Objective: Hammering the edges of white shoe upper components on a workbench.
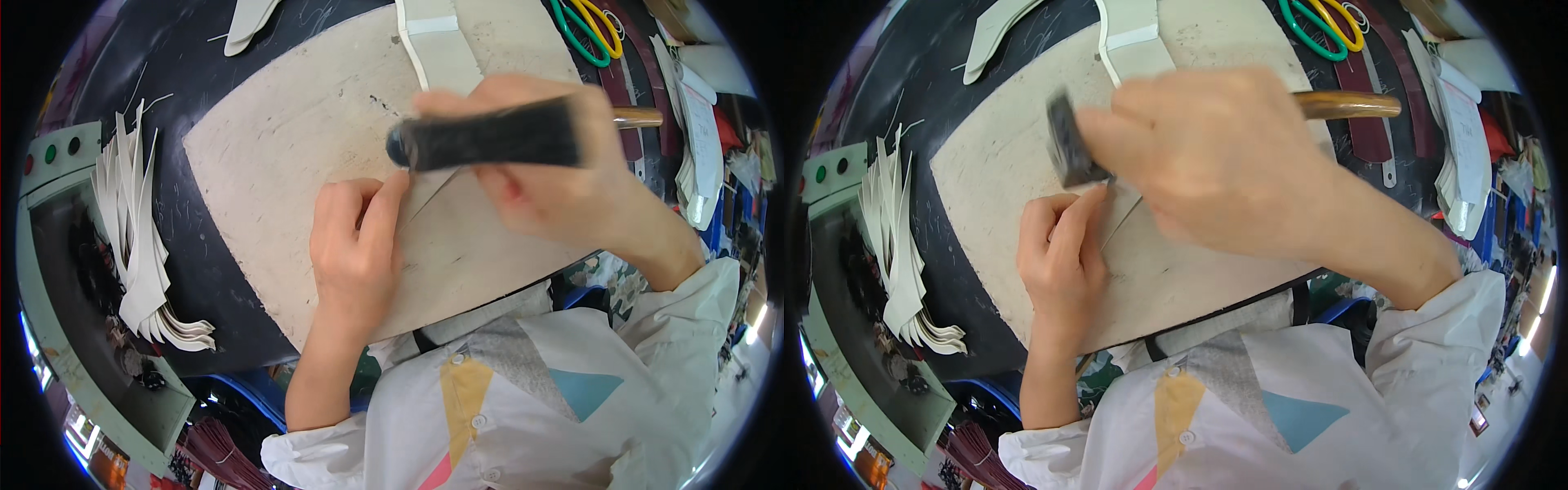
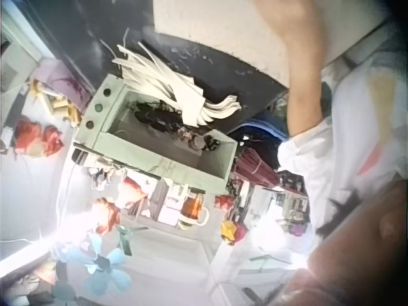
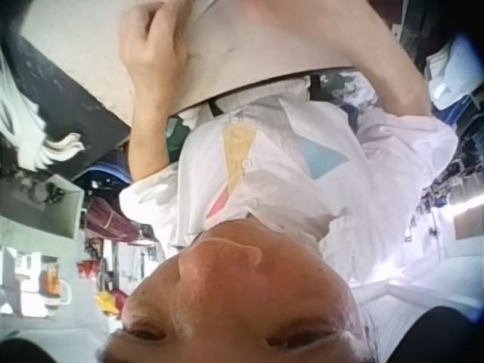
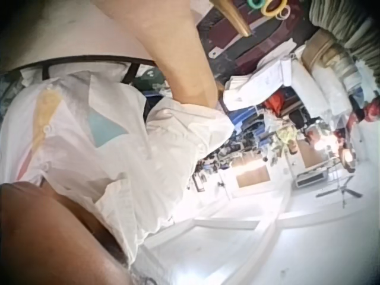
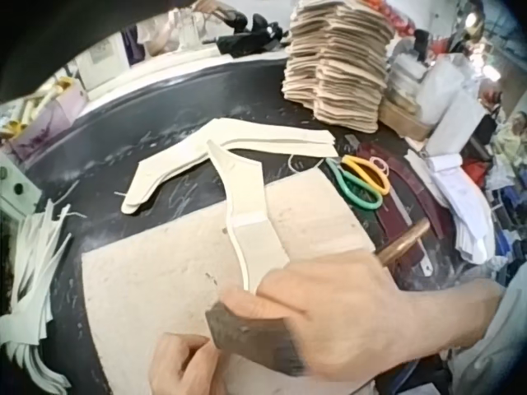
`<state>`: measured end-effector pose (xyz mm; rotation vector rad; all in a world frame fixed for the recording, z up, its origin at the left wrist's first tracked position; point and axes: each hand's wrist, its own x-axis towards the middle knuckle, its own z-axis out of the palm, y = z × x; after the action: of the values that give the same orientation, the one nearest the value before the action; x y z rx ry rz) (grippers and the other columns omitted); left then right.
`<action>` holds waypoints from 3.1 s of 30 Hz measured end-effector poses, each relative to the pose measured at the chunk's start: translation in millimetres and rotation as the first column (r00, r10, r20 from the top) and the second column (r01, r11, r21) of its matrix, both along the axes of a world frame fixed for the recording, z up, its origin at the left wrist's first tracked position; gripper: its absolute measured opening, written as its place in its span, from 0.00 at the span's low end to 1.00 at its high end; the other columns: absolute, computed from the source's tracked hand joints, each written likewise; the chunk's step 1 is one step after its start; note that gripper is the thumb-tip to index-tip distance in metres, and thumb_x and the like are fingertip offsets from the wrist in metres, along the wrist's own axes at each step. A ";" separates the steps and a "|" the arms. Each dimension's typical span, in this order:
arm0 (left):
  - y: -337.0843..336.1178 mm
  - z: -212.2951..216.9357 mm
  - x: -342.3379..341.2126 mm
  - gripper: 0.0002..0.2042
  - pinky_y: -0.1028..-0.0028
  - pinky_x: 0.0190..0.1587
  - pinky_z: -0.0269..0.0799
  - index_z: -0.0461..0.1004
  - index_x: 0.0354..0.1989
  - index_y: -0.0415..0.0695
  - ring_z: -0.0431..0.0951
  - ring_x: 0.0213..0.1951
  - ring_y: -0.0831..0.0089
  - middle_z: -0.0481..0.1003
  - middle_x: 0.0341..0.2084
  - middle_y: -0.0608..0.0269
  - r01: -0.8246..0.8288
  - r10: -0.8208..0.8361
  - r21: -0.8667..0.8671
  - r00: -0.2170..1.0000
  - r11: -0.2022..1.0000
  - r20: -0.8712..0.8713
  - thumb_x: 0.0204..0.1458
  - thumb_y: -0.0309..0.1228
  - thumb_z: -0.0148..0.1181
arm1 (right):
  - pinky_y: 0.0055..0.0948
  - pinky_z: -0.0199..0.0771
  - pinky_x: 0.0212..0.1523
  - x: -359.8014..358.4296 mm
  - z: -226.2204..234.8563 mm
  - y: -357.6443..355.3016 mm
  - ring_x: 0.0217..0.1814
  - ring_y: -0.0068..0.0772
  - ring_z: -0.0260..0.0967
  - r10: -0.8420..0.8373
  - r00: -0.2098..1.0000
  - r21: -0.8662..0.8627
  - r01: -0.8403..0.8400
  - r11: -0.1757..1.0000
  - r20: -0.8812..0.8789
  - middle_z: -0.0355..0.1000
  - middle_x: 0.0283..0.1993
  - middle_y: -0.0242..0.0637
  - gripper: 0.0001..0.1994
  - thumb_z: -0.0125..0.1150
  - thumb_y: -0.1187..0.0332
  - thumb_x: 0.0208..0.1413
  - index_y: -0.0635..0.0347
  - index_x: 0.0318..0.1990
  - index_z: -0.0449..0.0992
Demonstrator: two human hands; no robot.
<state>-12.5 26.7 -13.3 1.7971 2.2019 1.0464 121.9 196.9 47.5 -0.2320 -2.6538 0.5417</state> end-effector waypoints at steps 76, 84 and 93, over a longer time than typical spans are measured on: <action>-145.4 19.1 18.1 0.19 0.67 0.37 0.72 0.81 0.39 0.40 0.74 0.35 0.61 0.73 0.32 0.60 -0.274 0.283 -0.096 0.953 0.957 0.105 0.35 0.12 0.60 | 0.39 0.69 0.26 -47.0 -10.3 -94.9 0.26 0.42 0.72 0.375 0.912 -0.025 -0.376 0.926 0.168 0.70 0.27 0.37 0.23 0.68 0.75 0.39 0.56 0.49 0.80; -152.1 15.5 50.3 0.15 0.65 0.40 0.74 0.81 0.41 0.33 0.78 0.38 0.59 0.77 0.37 0.50 -0.261 0.189 -0.101 0.871 0.960 -0.454 0.42 0.20 0.61 | 0.37 0.71 0.27 -49.8 4.5 -100.7 0.27 0.43 0.72 0.416 0.887 0.030 -0.430 0.902 0.200 0.72 0.28 0.38 0.23 0.66 0.69 0.42 0.59 0.51 0.79; -160.3 15.1 76.3 0.12 0.60 0.60 0.55 0.82 0.44 0.45 0.77 0.47 0.67 0.78 0.43 0.58 -0.423 0.265 -0.194 0.801 0.885 -0.538 0.52 0.30 0.61 | 0.35 0.71 0.28 -58.2 9.4 -114.0 0.28 0.41 0.73 0.478 0.864 0.026 -0.488 0.873 0.159 0.73 0.30 0.36 0.25 0.72 0.67 0.41 0.60 0.51 0.79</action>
<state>63.7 -133.6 1.8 1.6904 2.8870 0.2344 63.6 82.9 56.9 0.4493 -2.8723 0.6056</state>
